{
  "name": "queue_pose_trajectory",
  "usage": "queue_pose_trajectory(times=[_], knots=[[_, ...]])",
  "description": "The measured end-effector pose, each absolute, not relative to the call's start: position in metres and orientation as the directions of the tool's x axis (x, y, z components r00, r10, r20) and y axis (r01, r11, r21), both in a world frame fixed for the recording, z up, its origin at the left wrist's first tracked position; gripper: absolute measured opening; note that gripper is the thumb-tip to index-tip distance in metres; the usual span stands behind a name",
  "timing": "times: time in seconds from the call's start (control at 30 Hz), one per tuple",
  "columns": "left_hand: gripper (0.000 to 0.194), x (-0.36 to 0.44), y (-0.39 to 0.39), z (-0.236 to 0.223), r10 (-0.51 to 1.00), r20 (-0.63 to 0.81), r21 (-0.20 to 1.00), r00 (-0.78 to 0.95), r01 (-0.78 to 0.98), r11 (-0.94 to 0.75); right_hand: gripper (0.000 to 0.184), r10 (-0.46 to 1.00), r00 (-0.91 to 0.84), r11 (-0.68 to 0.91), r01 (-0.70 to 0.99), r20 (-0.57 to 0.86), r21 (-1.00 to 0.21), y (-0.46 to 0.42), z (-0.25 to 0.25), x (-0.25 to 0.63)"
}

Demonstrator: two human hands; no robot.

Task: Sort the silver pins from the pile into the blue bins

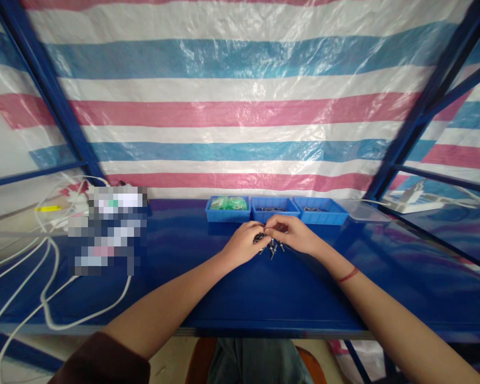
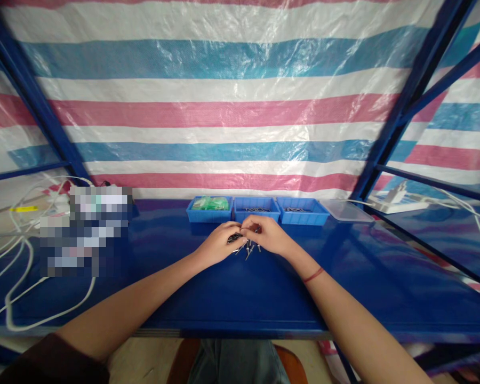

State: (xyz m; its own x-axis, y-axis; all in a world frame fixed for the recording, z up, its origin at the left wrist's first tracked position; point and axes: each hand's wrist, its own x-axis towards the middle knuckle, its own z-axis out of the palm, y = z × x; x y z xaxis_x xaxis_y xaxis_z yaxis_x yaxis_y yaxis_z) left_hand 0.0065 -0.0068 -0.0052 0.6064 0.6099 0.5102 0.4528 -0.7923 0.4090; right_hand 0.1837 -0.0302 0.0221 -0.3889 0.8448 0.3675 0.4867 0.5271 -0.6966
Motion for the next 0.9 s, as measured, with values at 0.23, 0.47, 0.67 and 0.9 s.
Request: queue_pose_trajectory(times=[0.23, 0.47, 0.67, 0.9], knots=[[0.014, 0.007, -0.004, -0.006, 0.621, 0.528, 0.431, 0.580, 0.447, -0.784, 0.022, 0.829, -0.398, 0.551, 0.466, 0.393, -0.692, -0.031, 0.022, 0.183], [0.012, 0.008, -0.005, -0.007, 0.640, 0.564, 0.452, 0.522, 0.454, -0.768, 0.011, 0.793, -0.371, 0.607, 0.547, 0.483, -0.577, -0.033, 0.025, 0.183], [0.012, 0.006, -0.007, -0.005, 0.664, 0.596, 0.481, 0.452, 0.462, -0.745, 0.010, 0.765, -0.427, 0.634, 0.633, 0.483, -0.444, -0.032, 0.028, 0.187], [0.033, 0.006, -0.004, -0.011, 0.695, 0.546, 0.476, 0.468, 0.509, -0.717, 0.013, 0.820, -0.171, 0.462, 0.761, 0.546, -0.456, -0.015, 0.027, 0.215]])
